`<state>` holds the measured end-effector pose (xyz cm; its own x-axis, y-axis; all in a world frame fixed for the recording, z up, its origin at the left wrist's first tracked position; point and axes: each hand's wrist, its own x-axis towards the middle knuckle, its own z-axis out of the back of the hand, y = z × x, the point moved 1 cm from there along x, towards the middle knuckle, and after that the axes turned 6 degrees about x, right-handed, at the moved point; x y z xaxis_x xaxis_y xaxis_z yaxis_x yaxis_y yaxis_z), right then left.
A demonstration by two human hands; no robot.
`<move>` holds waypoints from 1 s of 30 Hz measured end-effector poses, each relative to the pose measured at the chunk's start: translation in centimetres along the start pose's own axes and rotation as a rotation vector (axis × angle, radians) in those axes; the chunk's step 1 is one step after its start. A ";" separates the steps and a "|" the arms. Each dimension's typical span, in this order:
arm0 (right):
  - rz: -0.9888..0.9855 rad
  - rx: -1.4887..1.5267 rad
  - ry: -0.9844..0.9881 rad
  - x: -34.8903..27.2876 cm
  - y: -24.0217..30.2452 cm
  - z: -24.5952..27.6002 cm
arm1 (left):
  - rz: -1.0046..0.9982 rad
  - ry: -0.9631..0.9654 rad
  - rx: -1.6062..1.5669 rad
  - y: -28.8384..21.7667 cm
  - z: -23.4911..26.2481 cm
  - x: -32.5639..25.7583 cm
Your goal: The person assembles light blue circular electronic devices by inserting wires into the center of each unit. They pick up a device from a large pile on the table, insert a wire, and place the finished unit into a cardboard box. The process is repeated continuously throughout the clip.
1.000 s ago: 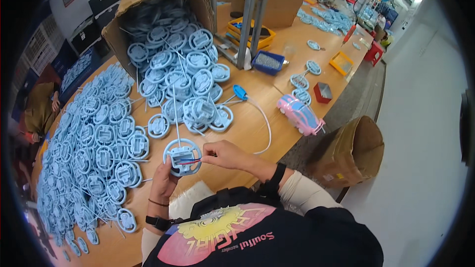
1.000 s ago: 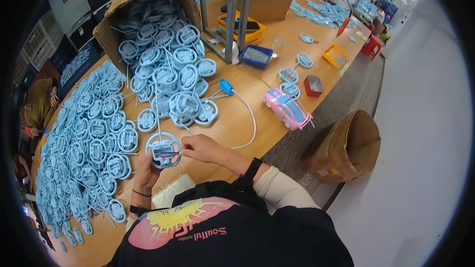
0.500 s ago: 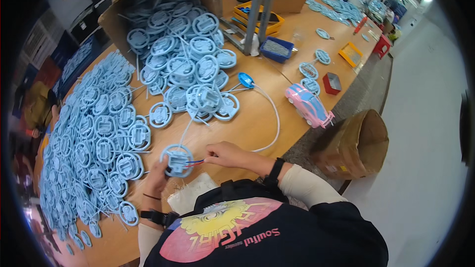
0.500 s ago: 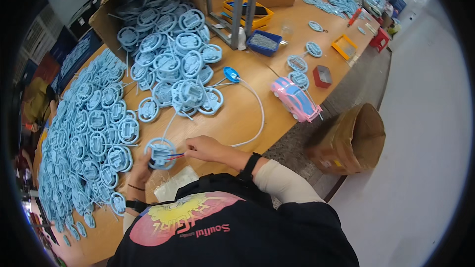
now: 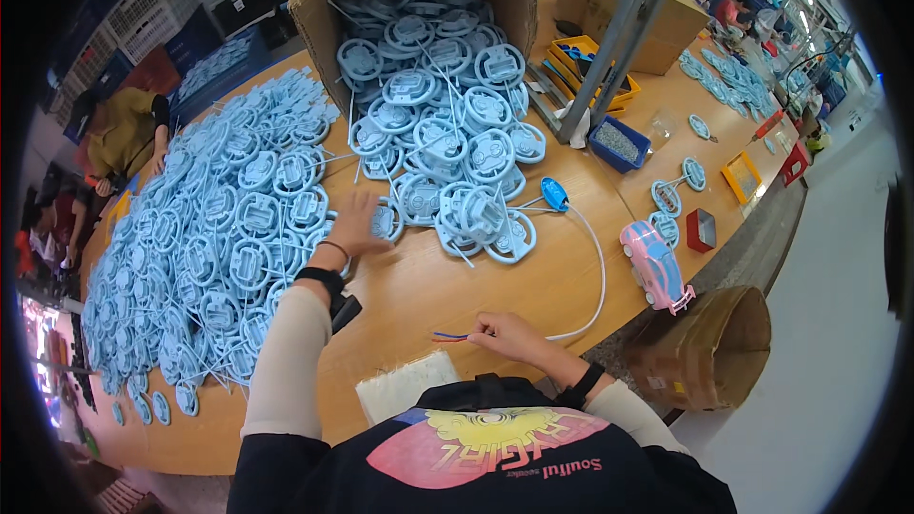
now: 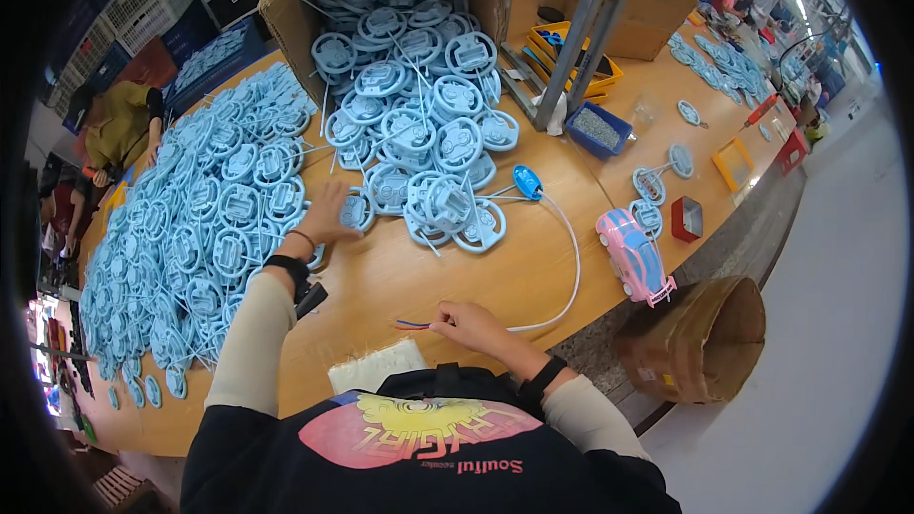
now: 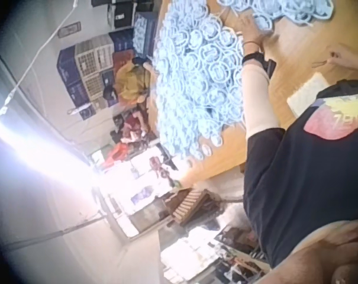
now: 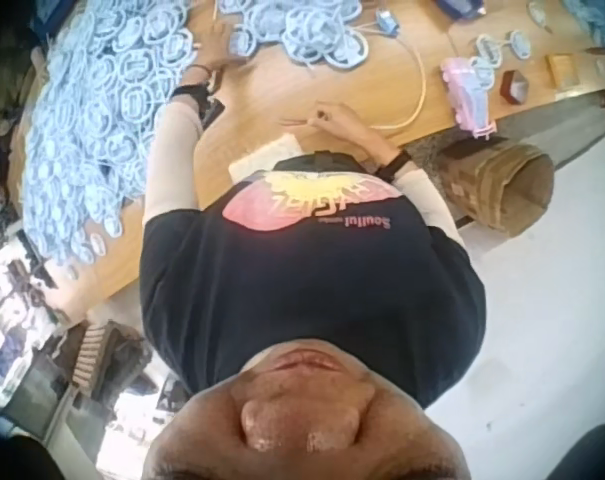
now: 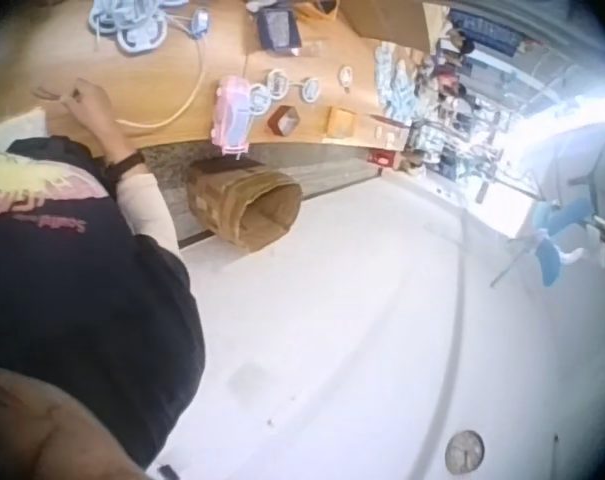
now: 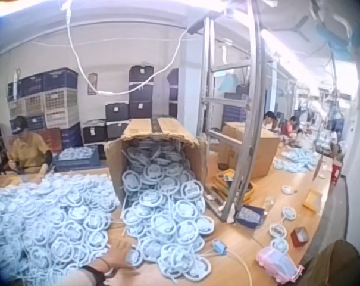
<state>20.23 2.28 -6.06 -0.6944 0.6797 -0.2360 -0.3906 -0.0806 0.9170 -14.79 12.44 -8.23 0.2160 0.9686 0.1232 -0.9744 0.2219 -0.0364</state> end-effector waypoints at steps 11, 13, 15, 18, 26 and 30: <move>0.025 -0.004 -0.053 -0.4 0.9 0.3 | 0.190 0.084 -0.075 -4.8 7.1 -7.7; 0.081 -0.009 -0.075 0.0 2.5 0.3 | 0.228 0.078 -0.285 -5.3 10.1 -10.1; 0.143 0.002 -0.077 0.4 4.2 0.2 | 0.462 0.133 -0.731 -6.8 12.1 -11.8; 0.239 0.002 -0.052 1.1 6.9 -0.1 | 0.587 0.023 -1.229 -8.3 11.5 -14.9; 0.249 -0.157 -0.108 0.4 9.2 0.1 | 0.651 -0.267 -1.553 -14.1 10.6 -15.1; 0.244 -0.105 -0.082 -0.1 9.5 0.7 | 0.717 -0.236 -1.717 -14.8 10.0 -15.1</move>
<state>17.02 1.91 2.88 -0.7264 0.6871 0.0182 -0.2816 -0.3216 0.9040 -4.26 -6.54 0.33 -0.3099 0.9162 -0.2540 0.2842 -0.1656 -0.9443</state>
